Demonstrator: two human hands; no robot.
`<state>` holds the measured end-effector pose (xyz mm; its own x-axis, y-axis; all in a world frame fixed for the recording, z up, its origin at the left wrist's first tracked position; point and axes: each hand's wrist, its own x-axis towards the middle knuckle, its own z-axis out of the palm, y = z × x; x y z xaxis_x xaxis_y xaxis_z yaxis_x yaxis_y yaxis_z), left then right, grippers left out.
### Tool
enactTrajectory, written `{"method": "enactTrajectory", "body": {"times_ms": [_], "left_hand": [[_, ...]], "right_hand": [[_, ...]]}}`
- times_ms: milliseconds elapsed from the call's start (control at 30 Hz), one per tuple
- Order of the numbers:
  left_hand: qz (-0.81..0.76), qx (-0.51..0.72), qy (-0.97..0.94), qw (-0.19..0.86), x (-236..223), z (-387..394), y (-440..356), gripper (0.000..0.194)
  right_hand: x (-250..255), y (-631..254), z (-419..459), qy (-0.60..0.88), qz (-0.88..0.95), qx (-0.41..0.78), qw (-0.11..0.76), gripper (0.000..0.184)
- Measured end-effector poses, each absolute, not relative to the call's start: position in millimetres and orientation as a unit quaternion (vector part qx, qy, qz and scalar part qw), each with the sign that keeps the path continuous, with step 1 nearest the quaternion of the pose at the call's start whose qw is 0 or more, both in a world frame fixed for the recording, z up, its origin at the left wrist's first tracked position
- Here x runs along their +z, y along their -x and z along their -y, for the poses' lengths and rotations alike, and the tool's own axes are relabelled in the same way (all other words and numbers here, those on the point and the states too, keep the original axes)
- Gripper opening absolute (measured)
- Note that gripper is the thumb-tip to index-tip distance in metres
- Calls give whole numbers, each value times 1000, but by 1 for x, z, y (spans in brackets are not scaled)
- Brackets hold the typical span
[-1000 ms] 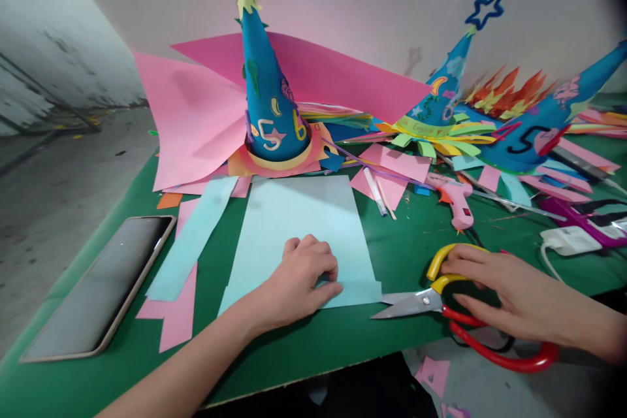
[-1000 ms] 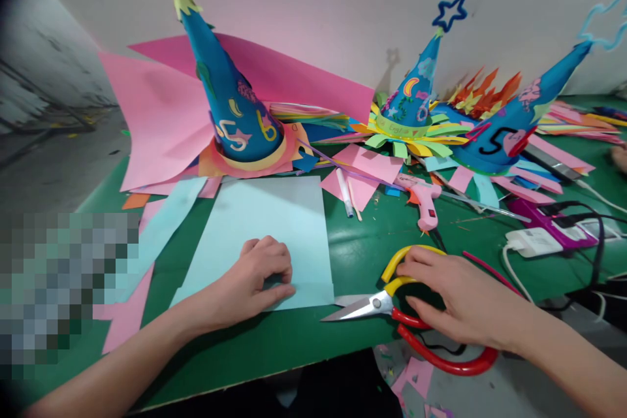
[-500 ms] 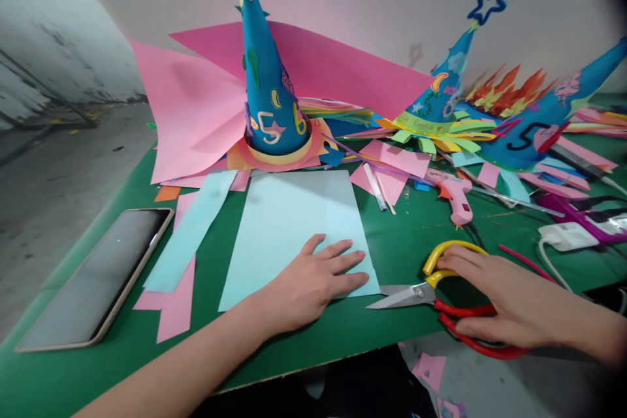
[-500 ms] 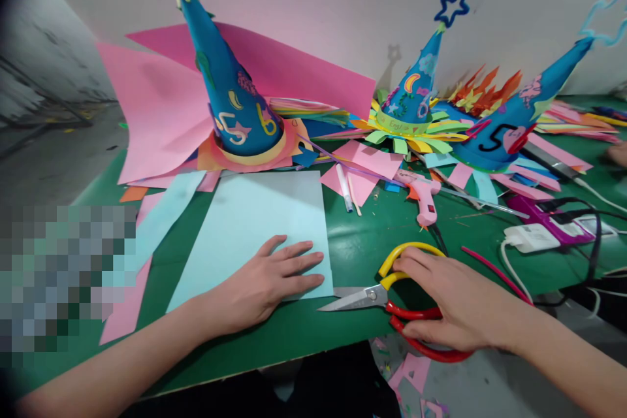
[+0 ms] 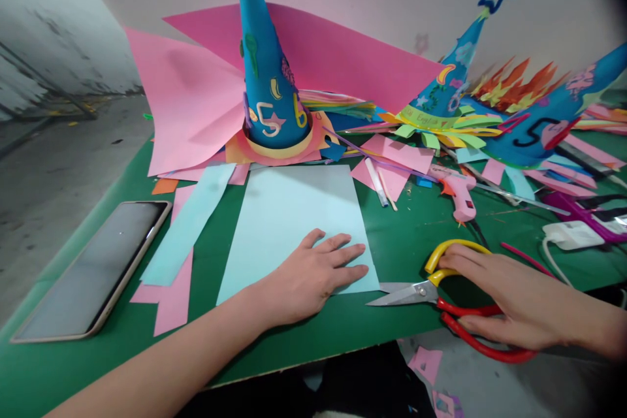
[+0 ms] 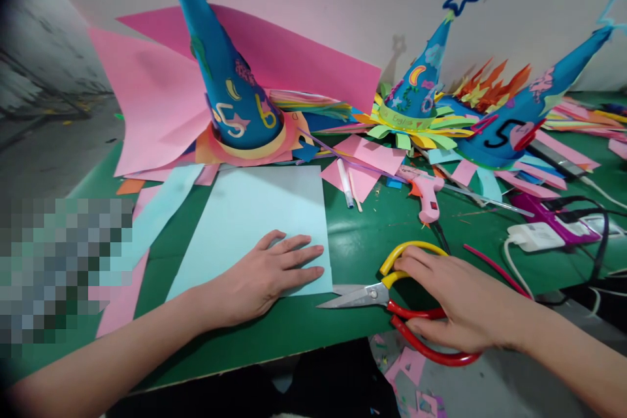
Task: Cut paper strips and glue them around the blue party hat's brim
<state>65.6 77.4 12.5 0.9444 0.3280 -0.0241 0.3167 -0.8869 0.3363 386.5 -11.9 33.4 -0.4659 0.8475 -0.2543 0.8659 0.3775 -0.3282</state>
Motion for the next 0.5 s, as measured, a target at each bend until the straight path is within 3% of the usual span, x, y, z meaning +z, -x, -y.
{"method": "enactTrajectory", "body": {"times_ms": [500], "left_hand": [[-171,19,-966,195,12,-78,-66,46]], "right_hand": [[36,-378,5,-491,-843,-216,30,43]]}}
